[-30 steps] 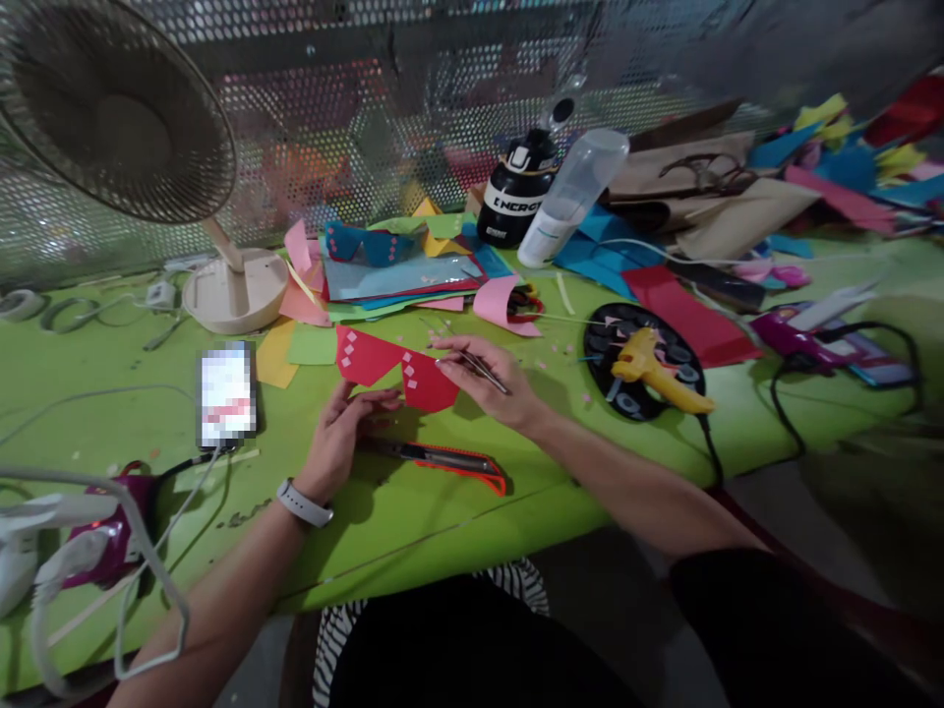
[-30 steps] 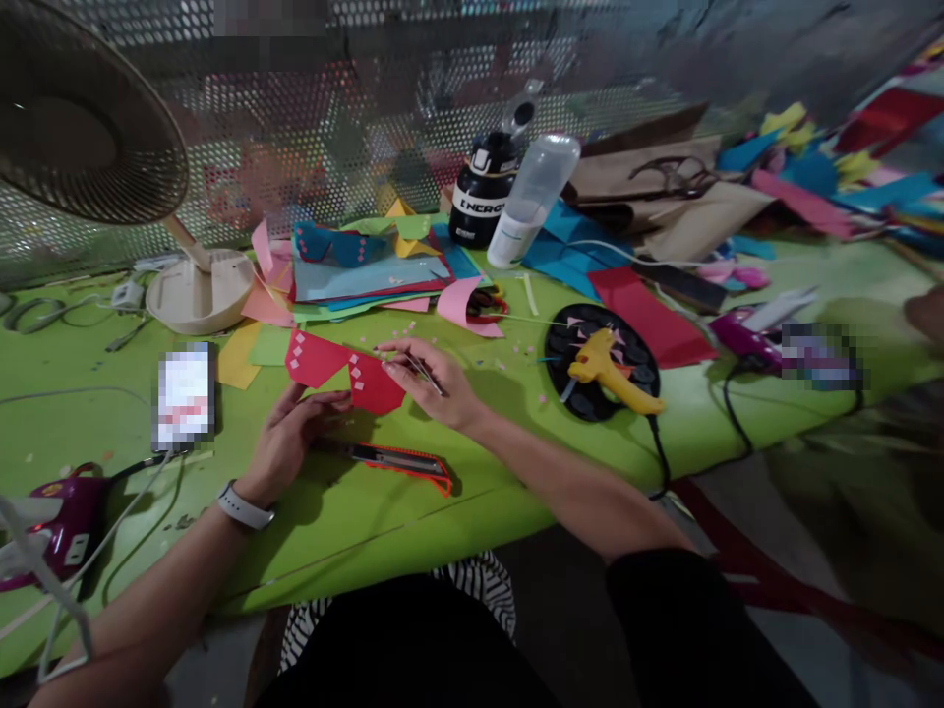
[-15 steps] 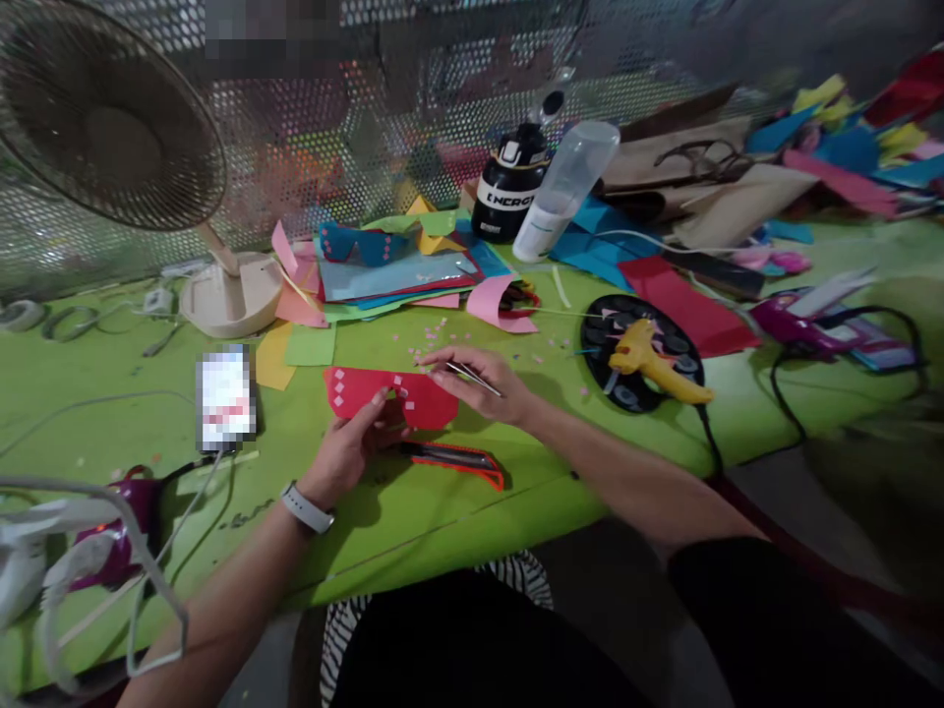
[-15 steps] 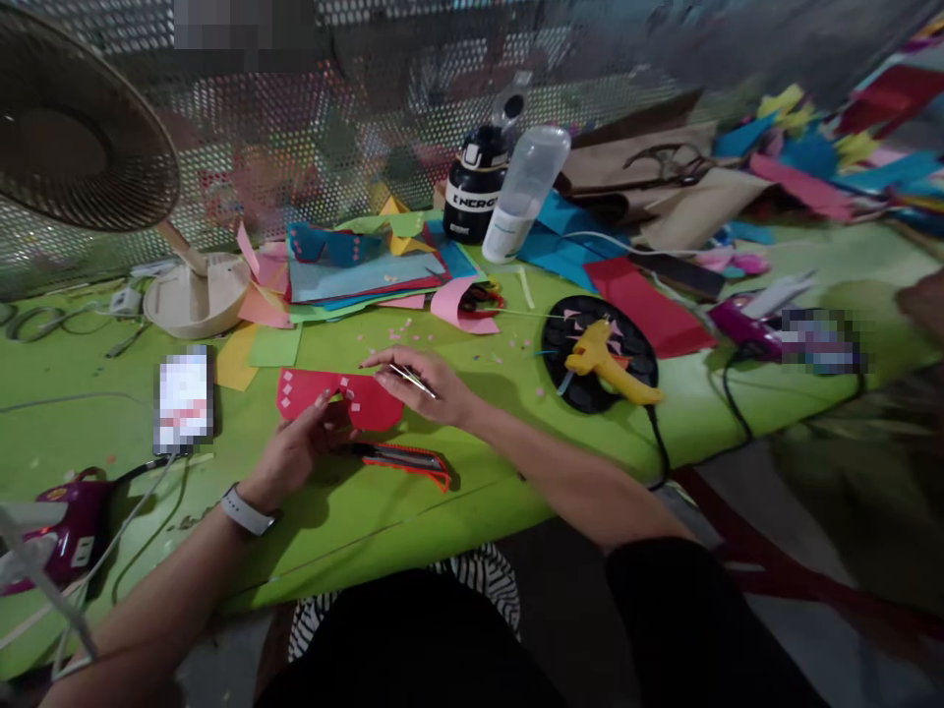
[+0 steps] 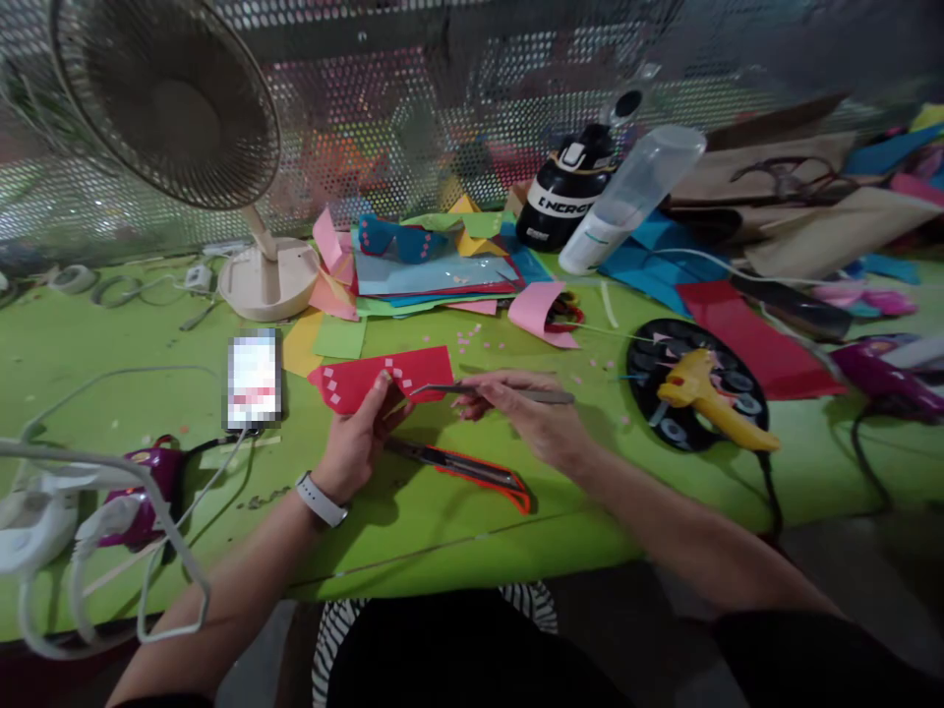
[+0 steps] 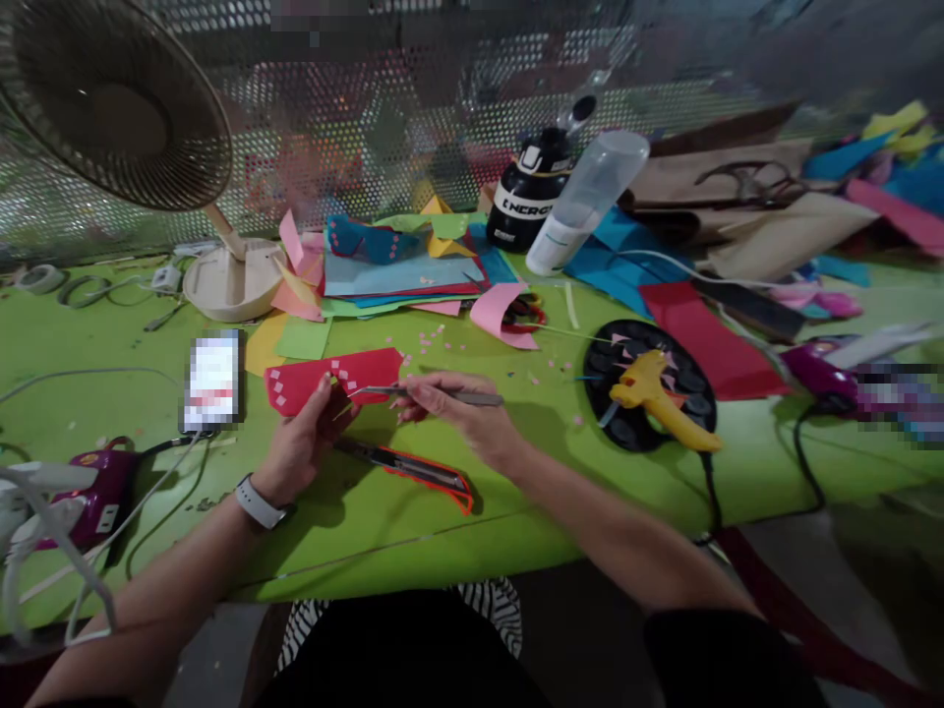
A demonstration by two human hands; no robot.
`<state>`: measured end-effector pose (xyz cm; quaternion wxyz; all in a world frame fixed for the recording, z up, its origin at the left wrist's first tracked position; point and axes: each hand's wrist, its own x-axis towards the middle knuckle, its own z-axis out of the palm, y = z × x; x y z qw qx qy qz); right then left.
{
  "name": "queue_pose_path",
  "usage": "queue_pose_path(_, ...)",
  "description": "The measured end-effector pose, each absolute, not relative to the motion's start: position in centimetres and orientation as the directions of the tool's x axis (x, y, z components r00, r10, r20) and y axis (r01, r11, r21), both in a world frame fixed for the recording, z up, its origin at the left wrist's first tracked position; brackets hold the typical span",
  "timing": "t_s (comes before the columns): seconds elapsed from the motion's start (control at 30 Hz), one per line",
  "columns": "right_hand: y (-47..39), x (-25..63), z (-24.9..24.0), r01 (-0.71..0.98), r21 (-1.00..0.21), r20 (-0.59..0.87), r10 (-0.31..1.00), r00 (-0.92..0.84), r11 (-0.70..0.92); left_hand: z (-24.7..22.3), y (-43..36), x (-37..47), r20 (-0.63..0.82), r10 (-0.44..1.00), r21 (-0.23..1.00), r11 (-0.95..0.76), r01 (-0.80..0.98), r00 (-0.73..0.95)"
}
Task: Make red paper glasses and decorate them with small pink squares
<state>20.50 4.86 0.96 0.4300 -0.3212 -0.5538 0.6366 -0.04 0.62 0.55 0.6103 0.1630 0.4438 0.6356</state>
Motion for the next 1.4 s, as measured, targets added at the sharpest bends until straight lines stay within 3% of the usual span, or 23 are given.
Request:
queue_pose_path(0.2, 5.2, 20.1, 0.9, -0.223, -0.973, 0.023, 0.944, -0.329, -0.054, 0.4, 0.5, 0.1, -0.312, 0.919, 0.811, 0.124, -0.572, -0.243)
queue_pose_path(0.8, 4.8, 19.5, 1.4, -0.140, -0.985, -0.049, 0.935, -0.351, -0.104, 0.1, 0.2, 0.3, -0.299, 0.926, 0.817, 0.122, -0.564, -0.233)
queue_pose_path(1.4, 4.5, 19.3, 1.3, -0.188, -0.977, -0.029, 0.935, -0.354, -0.102, 0.2, -0.1, 0.5, -0.262, 0.934, 0.853, 0.105, -0.512, -0.244)
